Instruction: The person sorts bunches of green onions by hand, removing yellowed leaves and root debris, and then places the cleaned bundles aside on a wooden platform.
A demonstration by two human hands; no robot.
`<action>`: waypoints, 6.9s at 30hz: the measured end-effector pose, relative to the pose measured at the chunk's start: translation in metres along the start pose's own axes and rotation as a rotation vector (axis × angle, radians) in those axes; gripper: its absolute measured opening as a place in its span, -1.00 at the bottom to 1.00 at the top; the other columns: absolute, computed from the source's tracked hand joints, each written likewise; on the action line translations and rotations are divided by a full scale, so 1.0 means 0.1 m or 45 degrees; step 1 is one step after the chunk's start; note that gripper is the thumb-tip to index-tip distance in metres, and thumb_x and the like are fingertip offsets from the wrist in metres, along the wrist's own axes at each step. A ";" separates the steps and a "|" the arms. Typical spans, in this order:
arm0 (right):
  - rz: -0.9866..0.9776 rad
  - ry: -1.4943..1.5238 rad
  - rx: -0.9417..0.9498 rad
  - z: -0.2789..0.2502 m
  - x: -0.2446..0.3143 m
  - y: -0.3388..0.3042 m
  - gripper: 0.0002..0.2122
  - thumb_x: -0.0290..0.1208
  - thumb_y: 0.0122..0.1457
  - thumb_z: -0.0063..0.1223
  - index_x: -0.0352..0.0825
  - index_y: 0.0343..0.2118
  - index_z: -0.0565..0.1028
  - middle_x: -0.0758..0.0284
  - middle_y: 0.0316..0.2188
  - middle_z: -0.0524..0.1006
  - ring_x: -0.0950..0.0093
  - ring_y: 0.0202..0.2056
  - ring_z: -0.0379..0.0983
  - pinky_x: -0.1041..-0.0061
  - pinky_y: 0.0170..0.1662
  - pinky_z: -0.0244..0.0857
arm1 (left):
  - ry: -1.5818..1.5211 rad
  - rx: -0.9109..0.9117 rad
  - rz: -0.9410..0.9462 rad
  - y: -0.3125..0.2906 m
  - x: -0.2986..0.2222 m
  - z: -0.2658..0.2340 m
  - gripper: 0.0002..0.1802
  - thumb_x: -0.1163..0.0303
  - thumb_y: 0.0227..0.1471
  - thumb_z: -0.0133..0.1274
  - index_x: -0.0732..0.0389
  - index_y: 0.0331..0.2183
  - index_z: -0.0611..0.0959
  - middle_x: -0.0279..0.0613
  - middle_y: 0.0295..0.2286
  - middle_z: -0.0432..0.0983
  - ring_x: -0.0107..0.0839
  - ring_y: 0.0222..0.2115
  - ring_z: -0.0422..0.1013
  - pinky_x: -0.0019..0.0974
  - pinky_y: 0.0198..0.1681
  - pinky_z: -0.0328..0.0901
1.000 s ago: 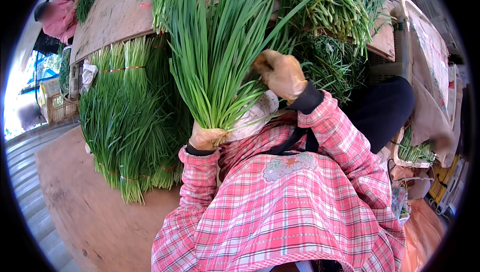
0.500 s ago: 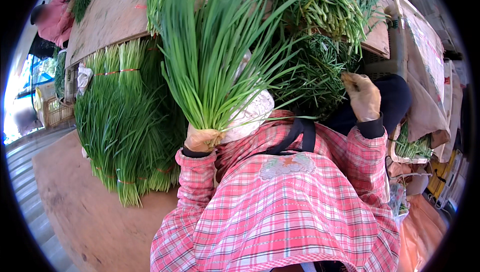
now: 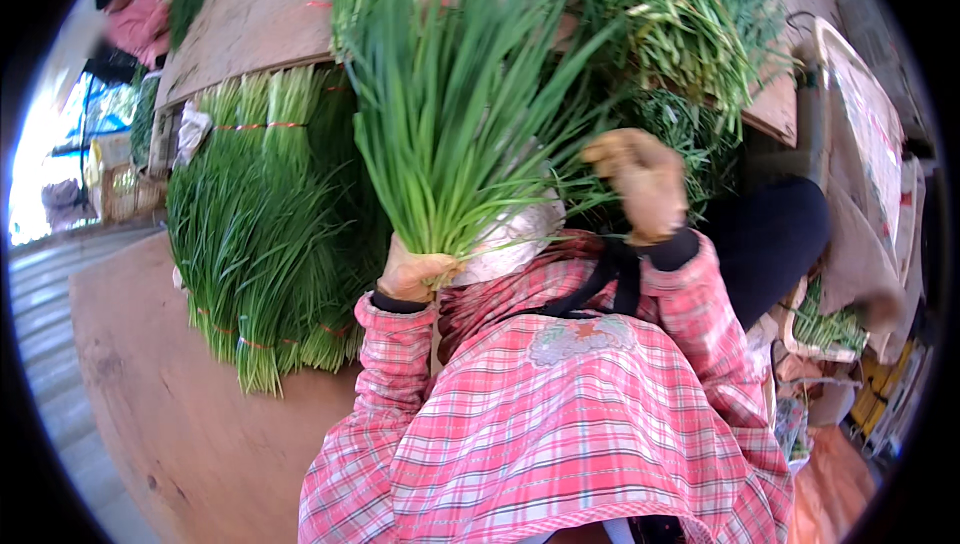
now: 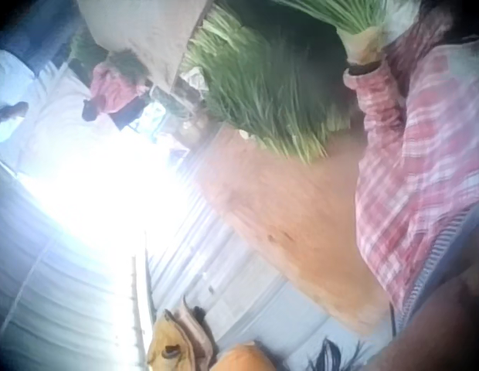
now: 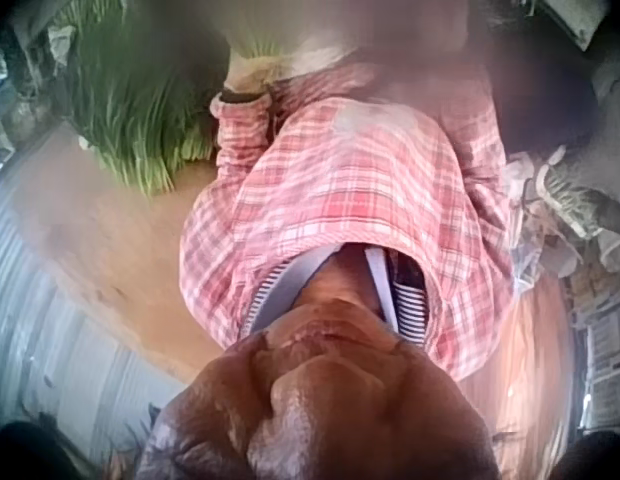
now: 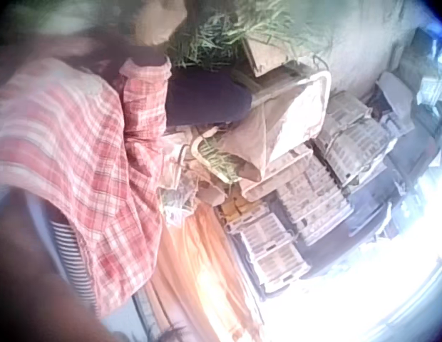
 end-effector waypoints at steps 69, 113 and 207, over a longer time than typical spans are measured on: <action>-0.992 -1.457 0.633 1.47 0.52 -0.07 -0.77 -0.31 -0.03 0.02 -0.23 -0.28 0.51 0.28 -0.37 0.49 0.34 -0.36 0.42 0.33 -0.32 0.30 | -0.052 -0.090 0.242 0.02 -0.10 0.04 -0.36 0.66 -0.36 0.18 0.39 -0.08 0.45 -0.10 -0.20 0.50 -0.34 -0.24 0.45 -0.29 -0.13 0.34; -0.787 -0.957 0.590 1.23 0.63 -0.42 -0.82 -0.31 0.00 0.14 -0.31 -0.41 0.54 0.24 -0.58 0.49 0.26 -0.55 0.45 0.37 -0.53 0.28 | 0.811 -0.312 0.115 0.00 -0.29 0.21 -0.57 0.51 -0.26 0.29 0.27 -0.23 0.57 -0.25 -0.29 0.57 -0.48 -0.33 0.48 -0.42 -0.24 0.36; -1.091 -1.075 -0.167 0.43 1.15 -0.11 -0.83 -0.49 -0.11 0.14 -0.21 -0.38 0.50 0.37 -0.42 0.52 0.34 -0.42 0.48 0.39 -0.42 0.39 | 0.397 -0.033 0.202 0.03 -0.29 -0.09 -0.57 0.59 -0.27 0.23 0.37 -0.22 0.56 -0.19 -0.33 0.56 -0.45 -0.36 0.46 -0.36 -0.25 0.37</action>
Point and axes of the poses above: each hand's wrist, its own y-axis towards the middle knuckle, its own z-axis out of the palm, x = y × z, the point moved 7 cm from there along y, towards the middle knuckle
